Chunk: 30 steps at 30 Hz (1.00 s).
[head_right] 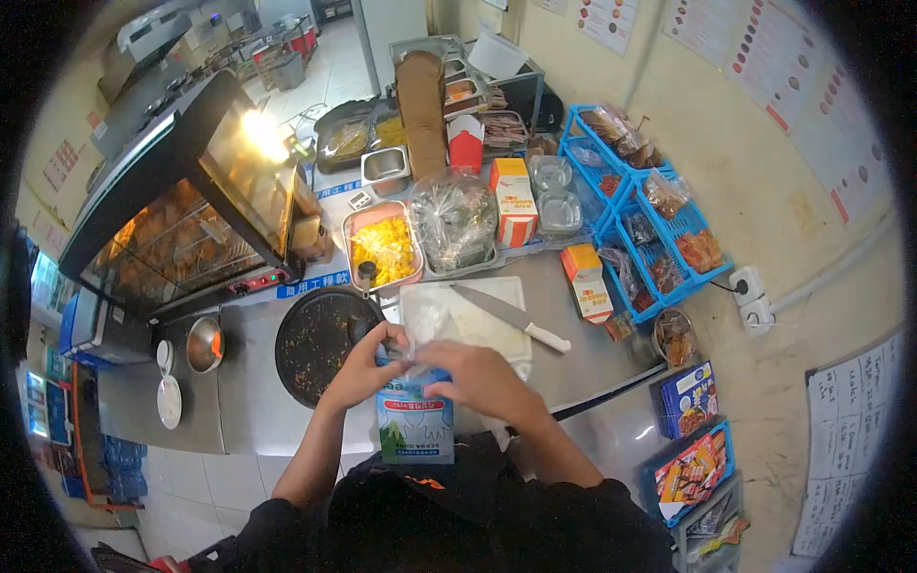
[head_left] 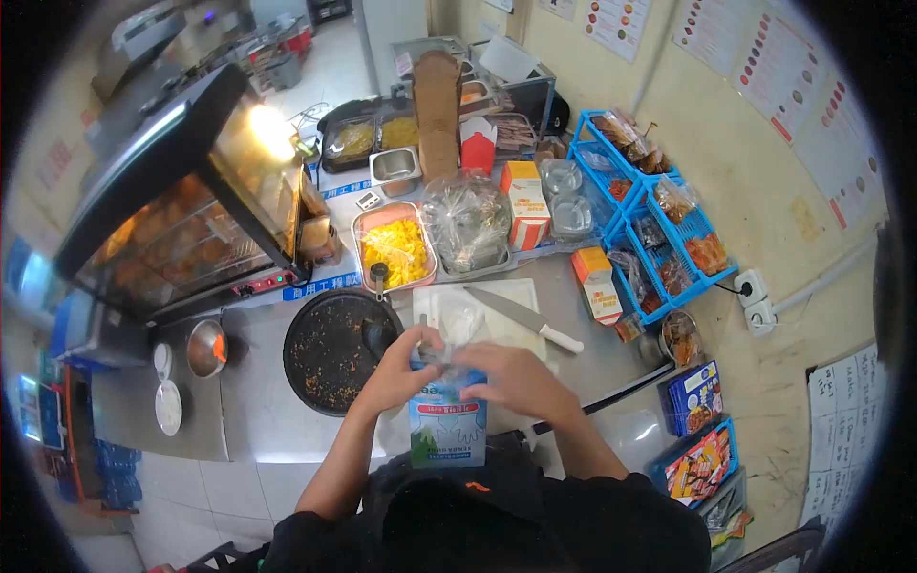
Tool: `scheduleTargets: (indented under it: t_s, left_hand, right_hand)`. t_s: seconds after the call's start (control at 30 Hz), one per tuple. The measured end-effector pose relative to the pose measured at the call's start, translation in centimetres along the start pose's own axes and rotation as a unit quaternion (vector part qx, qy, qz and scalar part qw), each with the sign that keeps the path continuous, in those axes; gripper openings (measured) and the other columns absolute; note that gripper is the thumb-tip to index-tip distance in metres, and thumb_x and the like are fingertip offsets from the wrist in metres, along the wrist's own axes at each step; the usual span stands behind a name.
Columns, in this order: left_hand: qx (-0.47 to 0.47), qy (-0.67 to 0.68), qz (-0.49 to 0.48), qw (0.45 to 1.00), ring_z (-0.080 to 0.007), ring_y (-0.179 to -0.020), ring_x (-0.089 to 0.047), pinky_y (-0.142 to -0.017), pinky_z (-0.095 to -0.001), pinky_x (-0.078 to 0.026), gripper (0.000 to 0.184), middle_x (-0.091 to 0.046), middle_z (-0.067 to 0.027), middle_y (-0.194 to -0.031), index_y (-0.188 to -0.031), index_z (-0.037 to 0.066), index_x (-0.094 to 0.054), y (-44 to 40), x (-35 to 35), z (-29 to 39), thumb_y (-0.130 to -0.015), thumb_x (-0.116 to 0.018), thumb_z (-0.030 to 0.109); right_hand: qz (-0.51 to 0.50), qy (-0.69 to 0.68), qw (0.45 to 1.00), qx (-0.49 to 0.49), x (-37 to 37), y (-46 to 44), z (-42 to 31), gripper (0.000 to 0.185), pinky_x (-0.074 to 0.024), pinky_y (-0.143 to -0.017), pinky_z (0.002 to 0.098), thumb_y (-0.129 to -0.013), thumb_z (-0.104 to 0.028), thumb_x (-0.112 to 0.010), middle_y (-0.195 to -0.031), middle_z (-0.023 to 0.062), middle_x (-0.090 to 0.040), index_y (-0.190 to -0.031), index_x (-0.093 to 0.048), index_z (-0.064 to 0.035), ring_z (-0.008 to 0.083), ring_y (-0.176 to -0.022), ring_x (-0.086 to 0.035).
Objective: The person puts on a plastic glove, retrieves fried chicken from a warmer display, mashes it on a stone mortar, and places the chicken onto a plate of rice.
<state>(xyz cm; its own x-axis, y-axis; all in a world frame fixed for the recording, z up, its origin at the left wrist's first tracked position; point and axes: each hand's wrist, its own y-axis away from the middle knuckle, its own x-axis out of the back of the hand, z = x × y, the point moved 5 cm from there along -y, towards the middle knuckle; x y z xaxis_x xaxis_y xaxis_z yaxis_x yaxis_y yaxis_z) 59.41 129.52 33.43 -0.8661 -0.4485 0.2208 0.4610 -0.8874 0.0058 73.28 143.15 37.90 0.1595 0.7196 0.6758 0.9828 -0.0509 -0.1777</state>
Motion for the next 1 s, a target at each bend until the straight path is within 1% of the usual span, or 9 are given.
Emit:
scheduleTargets:
  t_s: [0.2,0.27,0.33,0.53,0.63,0.7,0.8,0.87,1.0]
  left_hand:
    - [0.045,0.162,-0.037,0.985,-0.0216,-0.115,-0.059,-0.097,-0.0343,-0.049,0.051,-0.055,-0.0104,-0.125,-0.127,0.006,-0.058,0.9,-1.5,-0.1,-0.083,-0.082,0.016]
    - [-0.114,-0.186,-0.119,0.969,-0.0290,-0.116,-0.061,-0.098,-0.0366,-0.049,0.062,-0.056,-0.0134,-0.126,-0.133,0.006,-0.060,0.9,-2.4,2.9,-0.079,-0.086,0.021]
    - [-0.072,-0.163,-0.122,0.976,-0.0344,-0.120,-0.058,-0.103,-0.0401,-0.047,0.059,-0.055,-0.0166,-0.131,-0.123,0.006,-0.070,0.4,-1.9,3.2,-0.071,-0.091,0.025]
    - [0.025,-0.220,-0.063,0.973,-0.0315,-0.115,-0.061,-0.098,-0.0407,-0.049,0.044,-0.061,-0.0179,-0.123,-0.103,0.003,-0.079,0.1,0.3,-0.7,-0.072,-0.091,0.031]
    - [0.016,-0.192,0.043,0.980,-0.0328,-0.110,-0.061,-0.098,-0.0413,-0.048,0.036,-0.065,-0.0221,-0.122,-0.093,0.004,-0.081,-3.6,-0.3,-0.7,-0.075,-0.089,0.033]
    - [-0.056,-0.174,0.058,0.981,-0.0365,-0.125,-0.057,-0.102,-0.0424,-0.047,0.053,-0.056,-0.0270,-0.138,-0.115,0.005,-0.076,-8.1,-1.7,-2.1,-0.077,-0.087,0.040]
    - [0.093,-0.007,-0.045,0.995,-0.0405,-0.142,-0.043,-0.109,-0.0427,-0.044,0.089,-0.041,-0.0287,-0.154,-0.148,0.010,-0.052,-13.4,-5.5,-4.0,-0.075,-0.087,0.048]
    - [-0.033,-0.272,-0.126,0.953,-0.0385,-0.150,-0.029,-0.119,-0.0471,-0.034,0.120,-0.022,-0.0267,-0.164,-0.162,0.008,-0.016,-15.8,-7.5,-4.4,-0.076,-0.086,0.052]
    - [-0.090,-0.049,-0.344,0.933,-0.0299,-0.153,-0.026,-0.120,-0.0455,-0.030,0.123,-0.022,-0.0227,-0.166,-0.163,0.009,-0.007,-10.2,-11.1,1.5,-0.077,-0.088,0.043]
  right_hand:
    - [-0.223,0.035,0.973,-0.059,-2.1,-1.8,0.7,0.041,-0.0542,-0.084,0.0435,-0.081,-0.023,-0.078,-0.106,0.0160,-0.071,-0.116,-0.066,-0.0063,0.0347,-0.099,-0.069]
    - [-0.320,0.019,0.944,-0.078,-1.7,-2.2,1.3,0.041,-0.0544,-0.085,0.0458,-0.080,-0.022,-0.078,-0.106,0.0168,-0.072,-0.115,-0.064,-0.0049,0.0363,-0.100,-0.069]
    - [-0.379,-0.021,0.923,-0.064,-1.9,-2.7,1.4,0.049,-0.0537,-0.090,0.0450,-0.080,-0.021,-0.078,-0.108,0.0195,-0.071,-0.124,-0.063,-0.0061,0.0370,-0.103,-0.068]
    - [0.052,-0.096,0.994,0.001,4.1,0.7,3.4,0.070,-0.0473,-0.104,0.0405,-0.081,-0.013,-0.076,-0.126,0.0180,-0.067,-0.147,-0.051,-0.0129,0.0330,-0.120,-0.063]
    - [0.083,-0.098,0.990,-0.064,7.3,4.5,4.0,0.069,-0.0480,-0.097,0.0378,-0.082,-0.008,-0.074,-0.121,0.0116,-0.065,-0.148,-0.052,-0.0148,0.0272,-0.109,-0.063]
    - [0.096,-0.120,0.982,-0.110,9.7,6.7,3.0,0.069,-0.0489,-0.093,0.0363,-0.083,-0.006,-0.073,-0.117,0.0096,-0.064,-0.148,-0.052,-0.0153,0.0252,-0.103,-0.063]
    - [0.145,-0.147,0.950,-0.235,12.2,9.5,1.8,0.070,-0.0484,-0.085,0.0332,-0.084,-0.003,-0.070,-0.115,0.0073,-0.060,-0.150,-0.050,-0.0159,0.0204,-0.094,-0.058]
    - [0.159,-0.008,0.977,-0.141,13.0,10.3,1.5,0.074,-0.0492,-0.072,0.0261,-0.083,0.002,-0.070,-0.130,0.0057,-0.057,-0.152,-0.047,-0.0146,0.0104,-0.079,-0.057]
    - [0.071,-0.127,0.979,-0.143,8.9,9.7,2.2,0.079,-0.0491,-0.079,0.0318,-0.088,-0.003,-0.068,-0.131,0.0085,-0.052,-0.158,-0.035,-0.0166,0.0153,-0.092,-0.055]
